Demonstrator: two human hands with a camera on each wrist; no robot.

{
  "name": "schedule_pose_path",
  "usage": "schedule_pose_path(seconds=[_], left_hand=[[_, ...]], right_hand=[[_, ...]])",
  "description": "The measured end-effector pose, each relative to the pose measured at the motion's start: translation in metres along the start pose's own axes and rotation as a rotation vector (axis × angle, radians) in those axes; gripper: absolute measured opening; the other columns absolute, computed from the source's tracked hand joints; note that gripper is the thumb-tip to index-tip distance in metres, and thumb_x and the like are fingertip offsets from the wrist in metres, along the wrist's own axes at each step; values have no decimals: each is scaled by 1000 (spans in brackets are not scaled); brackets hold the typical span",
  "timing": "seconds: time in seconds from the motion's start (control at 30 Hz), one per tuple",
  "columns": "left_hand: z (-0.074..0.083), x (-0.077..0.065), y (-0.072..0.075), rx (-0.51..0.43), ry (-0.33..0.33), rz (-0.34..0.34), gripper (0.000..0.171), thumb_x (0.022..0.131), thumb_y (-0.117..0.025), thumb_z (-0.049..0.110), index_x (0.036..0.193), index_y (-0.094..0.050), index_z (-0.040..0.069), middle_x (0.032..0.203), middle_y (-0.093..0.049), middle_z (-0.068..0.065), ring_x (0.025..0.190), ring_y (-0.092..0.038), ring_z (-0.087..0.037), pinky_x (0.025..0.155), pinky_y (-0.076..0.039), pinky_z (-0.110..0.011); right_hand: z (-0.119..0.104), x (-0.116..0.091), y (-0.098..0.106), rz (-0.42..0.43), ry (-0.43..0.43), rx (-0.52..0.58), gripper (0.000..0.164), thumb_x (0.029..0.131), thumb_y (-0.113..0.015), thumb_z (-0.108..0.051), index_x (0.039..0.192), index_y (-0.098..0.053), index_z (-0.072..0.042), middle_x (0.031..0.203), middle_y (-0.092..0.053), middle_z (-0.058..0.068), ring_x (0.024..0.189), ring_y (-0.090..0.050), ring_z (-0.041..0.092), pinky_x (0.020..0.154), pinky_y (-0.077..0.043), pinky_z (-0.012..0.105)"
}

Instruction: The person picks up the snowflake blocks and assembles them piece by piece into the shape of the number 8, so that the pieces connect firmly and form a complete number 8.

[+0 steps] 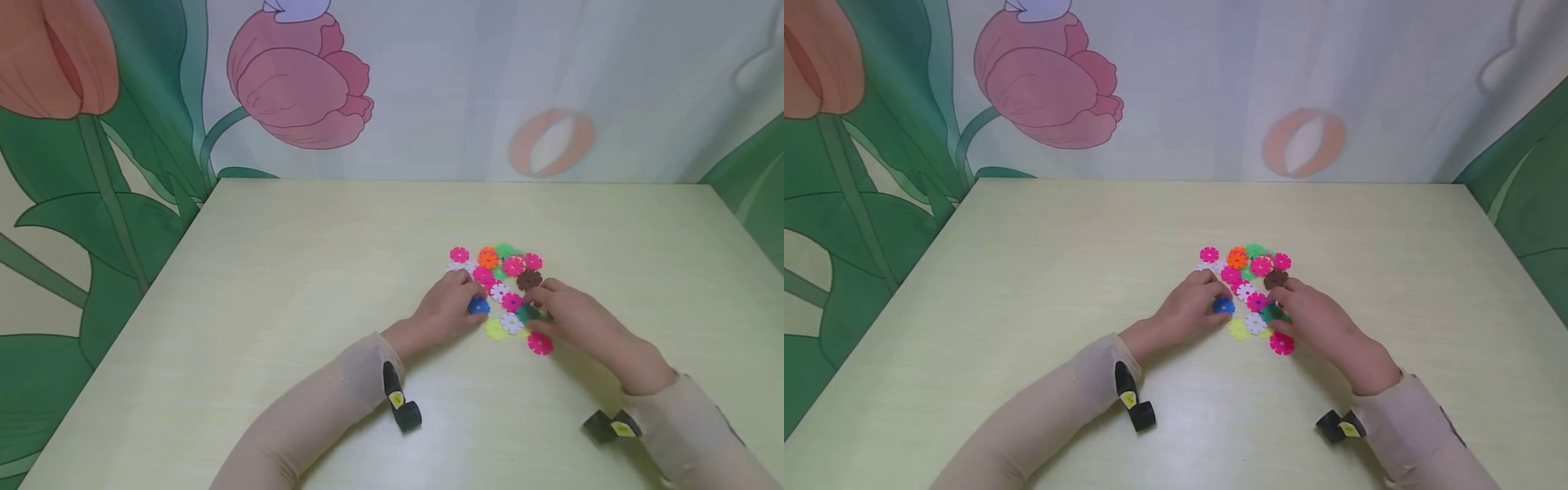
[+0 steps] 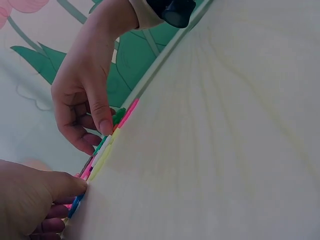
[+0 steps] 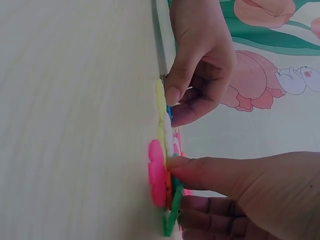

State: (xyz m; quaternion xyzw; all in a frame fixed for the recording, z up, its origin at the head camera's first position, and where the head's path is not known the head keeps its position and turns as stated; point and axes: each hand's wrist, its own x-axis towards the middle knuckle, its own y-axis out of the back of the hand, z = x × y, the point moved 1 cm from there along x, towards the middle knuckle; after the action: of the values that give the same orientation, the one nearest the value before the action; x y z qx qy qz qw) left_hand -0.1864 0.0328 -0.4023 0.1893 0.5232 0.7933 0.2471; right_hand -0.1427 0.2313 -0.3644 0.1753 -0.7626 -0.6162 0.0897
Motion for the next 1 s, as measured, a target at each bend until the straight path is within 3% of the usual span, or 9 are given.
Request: schedule_pose_path(seconds=[0.33, 0.77, 1.0], left_hand=[[1, -1, 2, -33, 33, -15, 30, 87, -69, 31, 111, -63, 13, 106, -59, 0, 100, -52, -13, 87, -48, -22], [1, -3, 14, -37, -41, 16, 30, 90, -65, 25, 117, -60, 12, 105, -59, 0, 93, -53, -12, 82, -47, -18], [3, -6, 23, -60, -103, 44, 32, 91, -66, 24, 119, -62, 11, 109, -63, -1, 101, -58, -13, 90, -48, -19]], right_hand=[[2, 1, -2, 8, -23, 37, 39, 76, -81, -19, 105, -61, -3, 92, -61, 8, 81, -60, 20, 74, -55, 38], [3, 3, 0, 54, 4, 90, 38, 76, -81, -16, 105, -57, -6, 88, -60, 4, 73, -54, 13, 65, -49, 27], [3, 2, -3, 80, 33, 147, 34, 79, -77, -9, 107, -58, -6, 89, -62, 3, 74, -56, 13, 62, -48, 22]])
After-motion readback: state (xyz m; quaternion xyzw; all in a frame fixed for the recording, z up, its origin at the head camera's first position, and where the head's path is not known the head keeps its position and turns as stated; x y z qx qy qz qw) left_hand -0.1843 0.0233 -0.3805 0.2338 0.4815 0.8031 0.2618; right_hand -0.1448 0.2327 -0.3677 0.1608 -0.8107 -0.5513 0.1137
